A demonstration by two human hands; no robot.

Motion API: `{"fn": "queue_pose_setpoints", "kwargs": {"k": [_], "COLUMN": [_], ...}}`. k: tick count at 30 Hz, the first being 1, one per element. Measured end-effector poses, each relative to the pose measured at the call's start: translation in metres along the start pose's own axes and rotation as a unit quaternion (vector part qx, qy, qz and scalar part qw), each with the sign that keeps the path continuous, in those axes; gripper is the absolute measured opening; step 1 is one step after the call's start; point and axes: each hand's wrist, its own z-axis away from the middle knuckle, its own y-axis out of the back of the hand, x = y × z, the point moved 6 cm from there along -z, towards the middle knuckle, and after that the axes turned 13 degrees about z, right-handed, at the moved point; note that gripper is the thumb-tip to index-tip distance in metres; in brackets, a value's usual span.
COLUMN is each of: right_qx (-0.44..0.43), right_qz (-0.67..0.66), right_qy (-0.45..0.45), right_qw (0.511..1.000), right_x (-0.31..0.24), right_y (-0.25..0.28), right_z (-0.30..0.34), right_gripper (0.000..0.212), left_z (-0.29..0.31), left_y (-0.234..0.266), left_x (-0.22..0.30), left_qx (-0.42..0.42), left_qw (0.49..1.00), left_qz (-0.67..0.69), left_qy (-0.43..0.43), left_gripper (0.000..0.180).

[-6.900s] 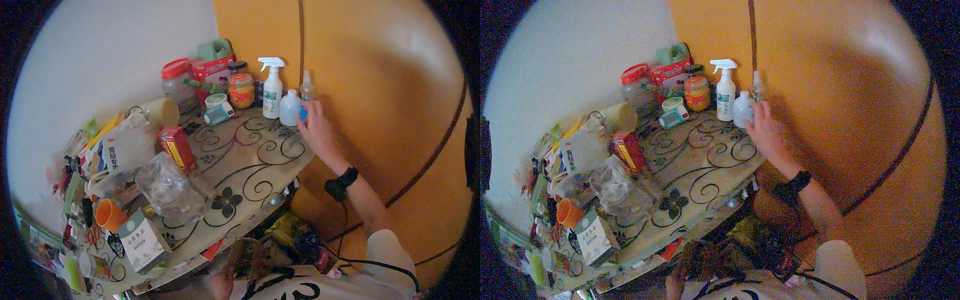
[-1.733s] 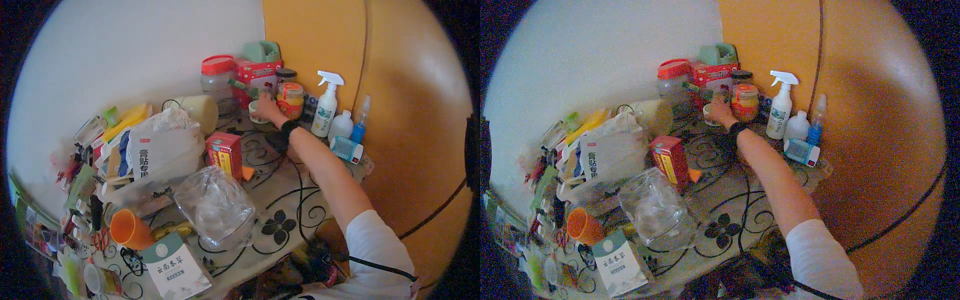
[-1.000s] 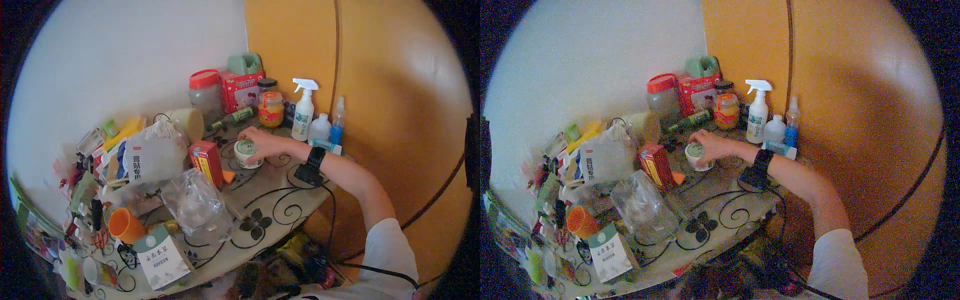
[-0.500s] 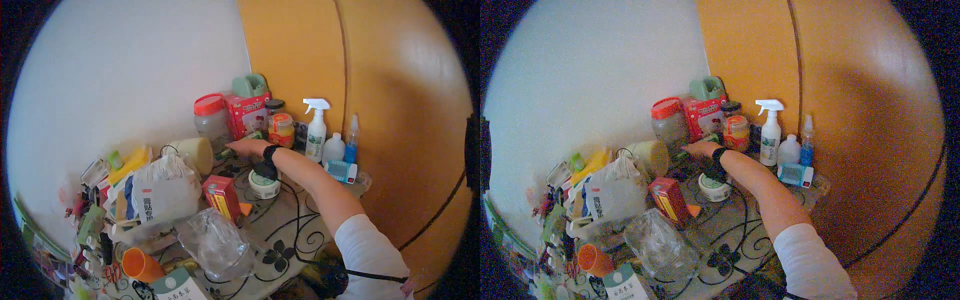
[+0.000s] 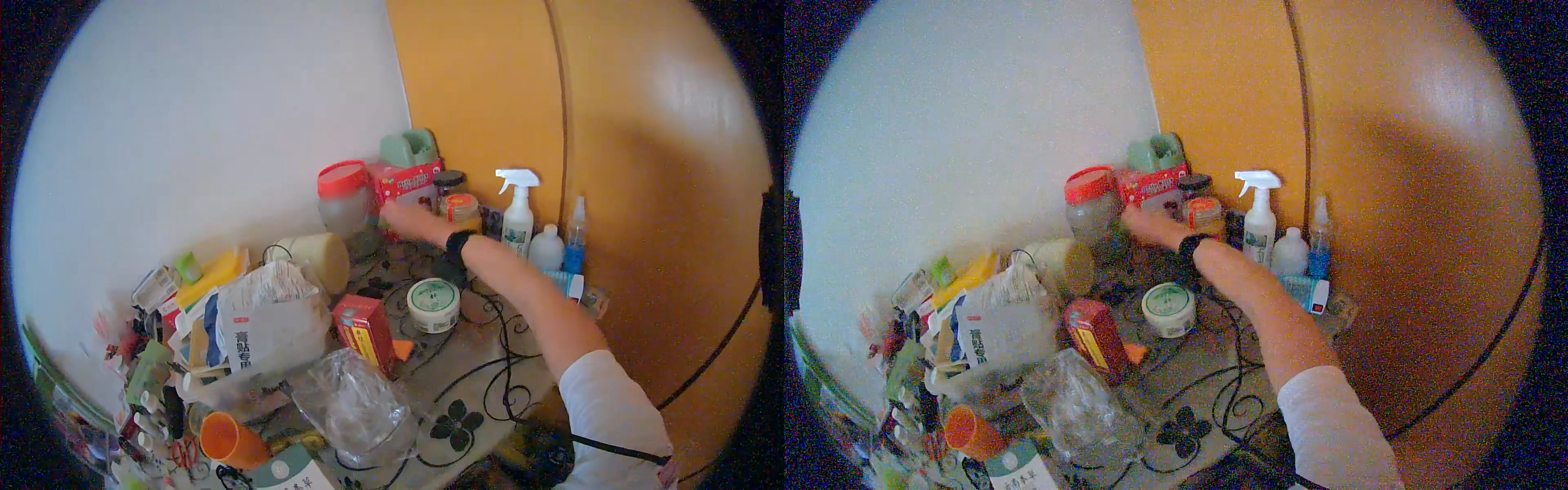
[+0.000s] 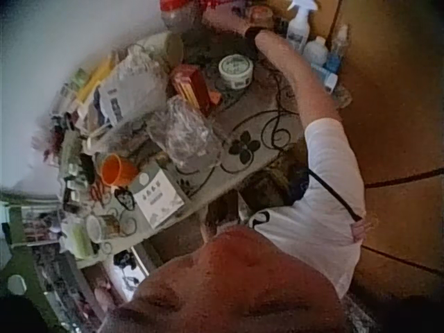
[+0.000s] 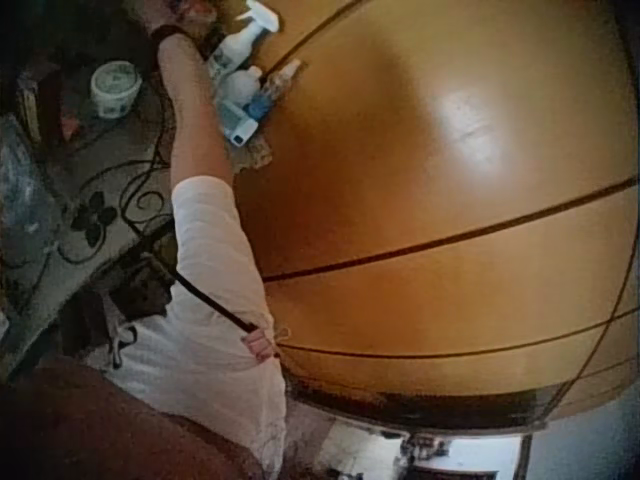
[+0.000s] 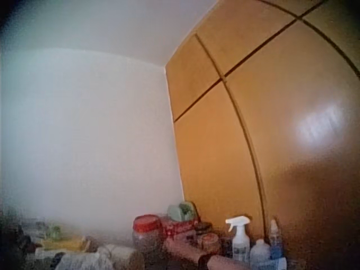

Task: Organizing and tidying various household items and containers on a desk.

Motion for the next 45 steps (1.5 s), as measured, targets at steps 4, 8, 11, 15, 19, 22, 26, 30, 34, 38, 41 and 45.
{"fn": "queue_pose_setpoints", "kwargs": {"k": [4, 8, 11, 15, 19, 22, 26, 30, 34, 38, 41, 45], "right_qx": [0.087, 0.136, 0.113, 0.087, 0.162, 0.122, 0.084, 0.101, 0.204, -0.145, -0.303, -0.334], "right_qz": [0.106, 0.006, -0.024, 0.044, 0.082, -0.005, 0.007, 0.047, 0.148, 0.028, -0.092, -0.052], "right_qy": [-0.051, -0.063, -0.123, -0.172, -0.167, -0.195, -0.211, -0.201, -0.242, -0.023, 0.191, 0.275], "right_qw": [0.989, 0.989, 0.986, 0.980, 0.969, 0.973, 0.974, 0.973, 0.937, 0.989, 0.929, 0.900], "right_x": [0.055, 0.079, 0.090, 0.102, 0.106, 0.112, 0.114, 0.110, 0.086, 0.021, -0.045, -0.078], "right_y": [0.041, 0.054, 0.045, 0.038, 0.049, 0.045, 0.040, 0.039, 0.074, 0.079, 0.071, 0.059], "right_z": [-0.007, -0.009, -0.013, -0.019, -0.020, -0.020, -0.018, -0.016, -0.004, 0.022, 0.099, 0.171], "right_gripper": [0.028, 0.036, 0.036, 0.032, 0.035, 0.036, 0.036, 0.037, 0.035, 0.050, 0.078, 0.100], "left_z": [0.002, 0.004, 0.006, 0.009, 0.011, 0.012, 0.016, 0.024, 0.039, 0.052, 0.049, 0.036], "left_y": [0.000, 0.002, 0.003, 0.005, 0.006, 0.007, 0.008, 0.008, 0.012, 0.012, 0.010, 0.003], "left_x": [-0.003, -0.006, -0.009, -0.012, -0.015, -0.015, -0.016, -0.022, -0.030, -0.028, -0.022, -0.004], "left_qx": [0.001, 0.005, 0.006, 0.012, 0.014, 0.016, 0.018, 0.019, 0.020, 0.006, 0.020, 0.019], "left_qw": [1.000, 1.000, 1.000, 0.999, 0.999, 0.999, 0.999, 0.998, 0.998, 0.998, 1.000, 0.998], "left_qz": [0.003, 0.010, 0.015, 0.022, 0.026, 0.028, 0.033, 0.036, 0.038, 0.062, 0.010, -0.052], "left_qy": [0.006, 0.011, 0.017, 0.025, 0.032, 0.035, 0.036, 0.039, 0.041, 0.029, 0.022, -0.003], "left_gripper": [0.037, 0.037, 0.037, 0.038, 0.038, 0.039, 0.039, 0.040, 0.041, 0.041, 0.039, 0.036]}}
